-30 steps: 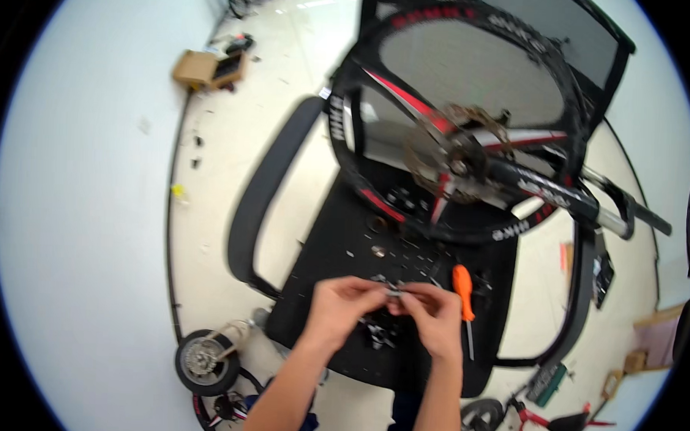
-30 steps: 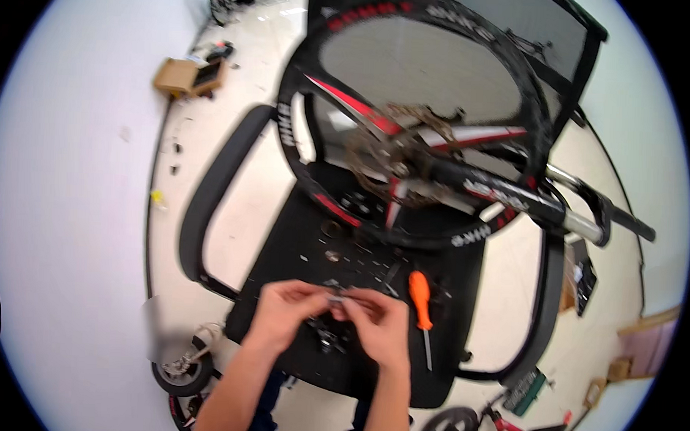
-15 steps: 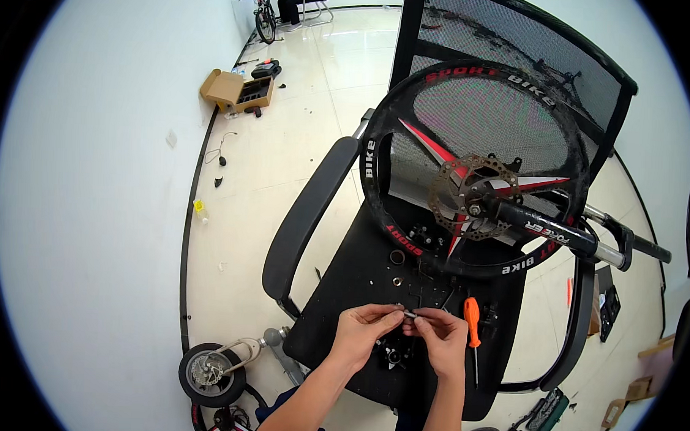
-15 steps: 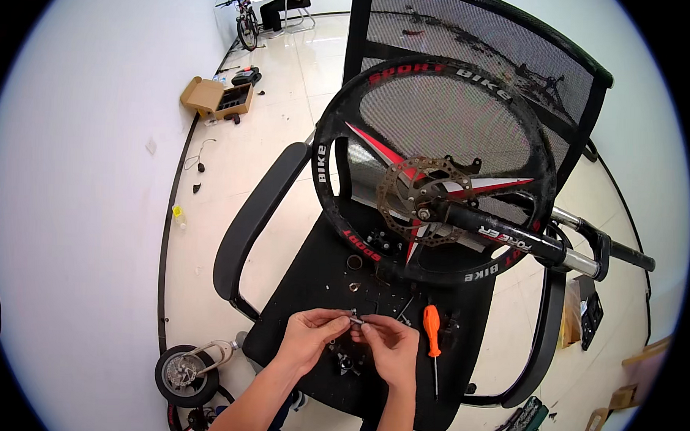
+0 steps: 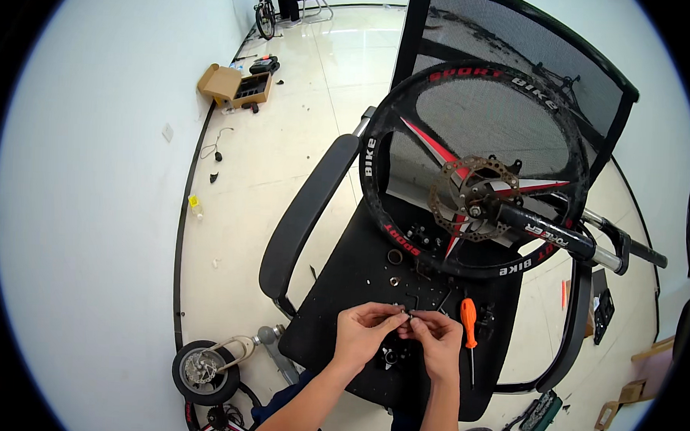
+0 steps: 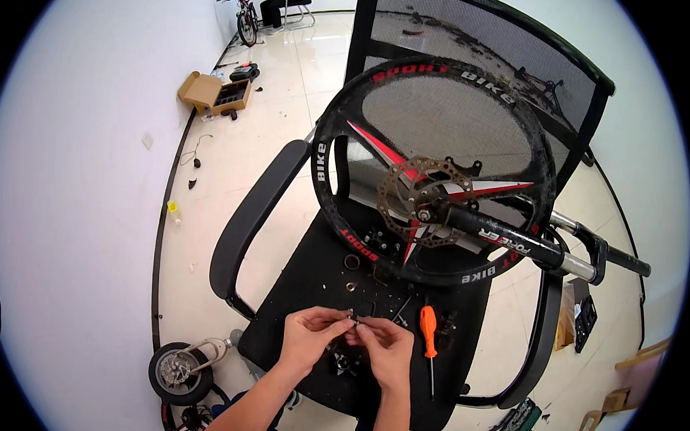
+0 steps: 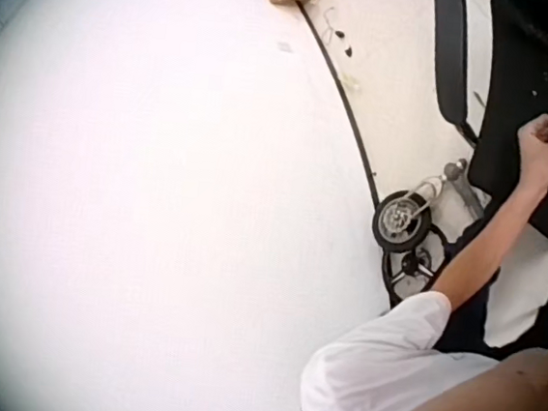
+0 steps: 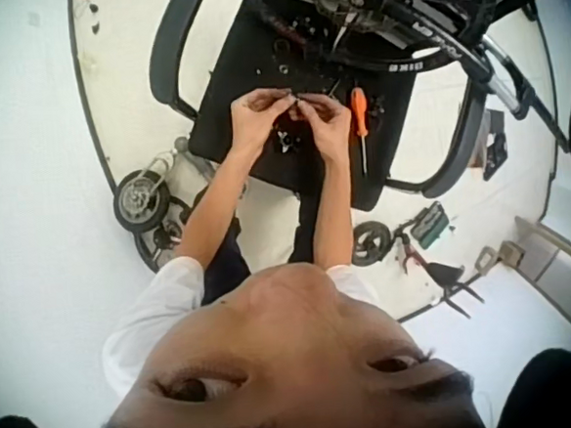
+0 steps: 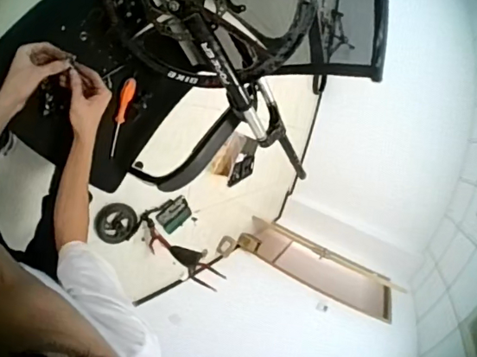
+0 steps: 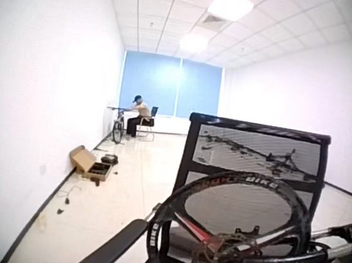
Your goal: The person assembles small mechanical components of a bicycle, including a derailleur, using an Allen key and other hand tools. They handle screws, washers, and linkages, tightening and adjusting parts on a chair used as a work surface.
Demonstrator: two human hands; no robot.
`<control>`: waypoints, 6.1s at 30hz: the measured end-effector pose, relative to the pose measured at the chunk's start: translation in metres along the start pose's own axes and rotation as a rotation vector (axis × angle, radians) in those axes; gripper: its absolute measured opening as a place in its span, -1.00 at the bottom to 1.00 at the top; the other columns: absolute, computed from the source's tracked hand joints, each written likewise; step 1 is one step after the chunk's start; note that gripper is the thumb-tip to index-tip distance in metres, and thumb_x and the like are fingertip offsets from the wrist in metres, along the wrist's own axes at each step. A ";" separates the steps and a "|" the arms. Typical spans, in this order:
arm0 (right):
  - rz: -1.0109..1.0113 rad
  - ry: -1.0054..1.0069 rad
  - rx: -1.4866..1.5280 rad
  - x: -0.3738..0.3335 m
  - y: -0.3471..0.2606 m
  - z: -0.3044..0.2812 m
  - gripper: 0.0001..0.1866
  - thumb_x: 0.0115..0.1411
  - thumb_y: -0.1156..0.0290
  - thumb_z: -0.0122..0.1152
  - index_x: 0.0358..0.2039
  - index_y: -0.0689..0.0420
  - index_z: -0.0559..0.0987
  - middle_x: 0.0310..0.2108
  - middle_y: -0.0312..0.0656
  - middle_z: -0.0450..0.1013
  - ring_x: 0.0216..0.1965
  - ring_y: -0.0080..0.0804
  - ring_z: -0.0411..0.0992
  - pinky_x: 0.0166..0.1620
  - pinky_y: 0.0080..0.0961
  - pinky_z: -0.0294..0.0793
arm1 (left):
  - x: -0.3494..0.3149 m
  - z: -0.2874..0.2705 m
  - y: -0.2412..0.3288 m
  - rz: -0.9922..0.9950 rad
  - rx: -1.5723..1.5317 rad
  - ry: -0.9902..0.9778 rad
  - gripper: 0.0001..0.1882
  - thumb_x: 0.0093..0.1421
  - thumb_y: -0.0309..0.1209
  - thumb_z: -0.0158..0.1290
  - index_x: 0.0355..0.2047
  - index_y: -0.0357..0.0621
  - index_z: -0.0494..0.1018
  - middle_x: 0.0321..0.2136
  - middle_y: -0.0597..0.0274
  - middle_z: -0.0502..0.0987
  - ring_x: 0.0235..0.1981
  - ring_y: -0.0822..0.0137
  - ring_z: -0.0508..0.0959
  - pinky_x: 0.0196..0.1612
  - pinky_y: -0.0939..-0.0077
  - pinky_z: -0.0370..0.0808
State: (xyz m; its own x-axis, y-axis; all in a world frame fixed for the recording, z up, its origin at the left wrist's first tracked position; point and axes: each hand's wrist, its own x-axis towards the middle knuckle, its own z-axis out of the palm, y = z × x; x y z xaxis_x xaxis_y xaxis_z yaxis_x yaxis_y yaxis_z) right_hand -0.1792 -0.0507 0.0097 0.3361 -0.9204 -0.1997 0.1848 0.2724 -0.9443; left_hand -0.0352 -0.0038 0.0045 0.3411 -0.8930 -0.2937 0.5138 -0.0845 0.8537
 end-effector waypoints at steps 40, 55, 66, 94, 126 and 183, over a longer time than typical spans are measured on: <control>0.139 -0.055 -0.222 0.011 -0.004 -0.016 -0.77 0.20 0.57 0.29 -0.14 0.39 0.64 -0.32 -0.06 0.63 -0.29 -0.42 0.63 -0.15 -0.57 0.63 | 0.010 -0.038 0.034 0.069 0.978 -0.444 -0.81 0.11 -0.48 0.24 -0.28 -0.32 0.61 -0.42 0.08 0.63 -0.45 0.32 0.61 -0.38 0.51 0.49; -0.019 -0.113 -0.556 0.007 0.000 -0.003 -0.79 0.11 0.52 0.39 -0.22 0.29 0.70 -0.37 -0.07 0.65 -0.35 -0.45 0.63 -0.20 -0.56 0.59 | 0.017 -0.043 0.021 -0.212 0.621 -0.313 -0.74 0.32 -0.51 0.08 -0.07 -0.46 0.55 -0.33 0.06 0.66 -0.32 0.39 0.64 -0.20 0.54 0.58; 0.020 -0.026 -0.659 0.007 -0.005 -0.004 -0.80 0.15 0.45 0.37 -0.27 0.30 0.71 -0.50 -0.13 0.63 -0.50 -0.51 0.55 -0.38 -0.60 0.48 | 0.017 -0.034 0.013 -0.181 0.598 -0.303 -0.75 0.21 -0.56 0.18 -0.11 -0.46 0.57 -0.33 0.05 0.66 -0.33 0.43 0.65 -0.22 0.58 0.58; 0.110 -0.179 -0.488 0.007 0.002 -0.012 -0.72 0.18 0.45 0.35 -0.13 0.32 0.66 -0.36 -0.18 0.62 -0.47 -0.70 0.38 -0.39 -0.68 0.38 | 0.012 -0.028 0.010 0.355 1.069 -0.381 -0.87 0.22 -0.50 0.10 -0.28 -0.33 0.53 -0.45 0.12 0.53 -0.56 0.34 0.48 -0.46 0.51 0.39; -0.210 -0.103 -0.751 -0.001 -0.014 -0.009 -0.77 0.17 0.51 0.29 -0.16 0.29 0.66 -0.57 -0.09 0.45 -0.55 -0.43 0.36 -0.44 -0.50 0.34 | 0.013 -0.029 0.021 0.160 0.758 -0.390 -0.83 0.16 -0.58 0.19 -0.23 -0.37 0.56 -0.33 0.12 0.61 -0.33 0.40 0.62 -0.18 0.55 0.56; -0.211 -0.014 -0.669 0.006 0.005 -0.002 -0.79 0.15 0.49 0.29 -0.20 0.27 0.66 -0.59 -0.10 0.47 -0.57 -0.47 0.42 -0.40 -0.51 0.37 | 0.006 -0.047 0.011 0.315 1.374 -0.123 -0.89 0.05 -0.37 0.23 -0.43 -0.12 0.61 -0.42 0.15 0.53 -0.25 0.09 0.58 -0.16 0.26 0.53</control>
State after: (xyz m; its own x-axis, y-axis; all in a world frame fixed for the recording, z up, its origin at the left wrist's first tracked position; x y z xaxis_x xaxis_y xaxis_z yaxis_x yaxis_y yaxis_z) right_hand -0.1785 -0.0559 0.0033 0.3687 -0.9295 0.0050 -0.3593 -0.1474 -0.9215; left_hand 0.0100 0.0107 -0.0080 0.1893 -0.9812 -0.0371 -0.7587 -0.1701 0.6288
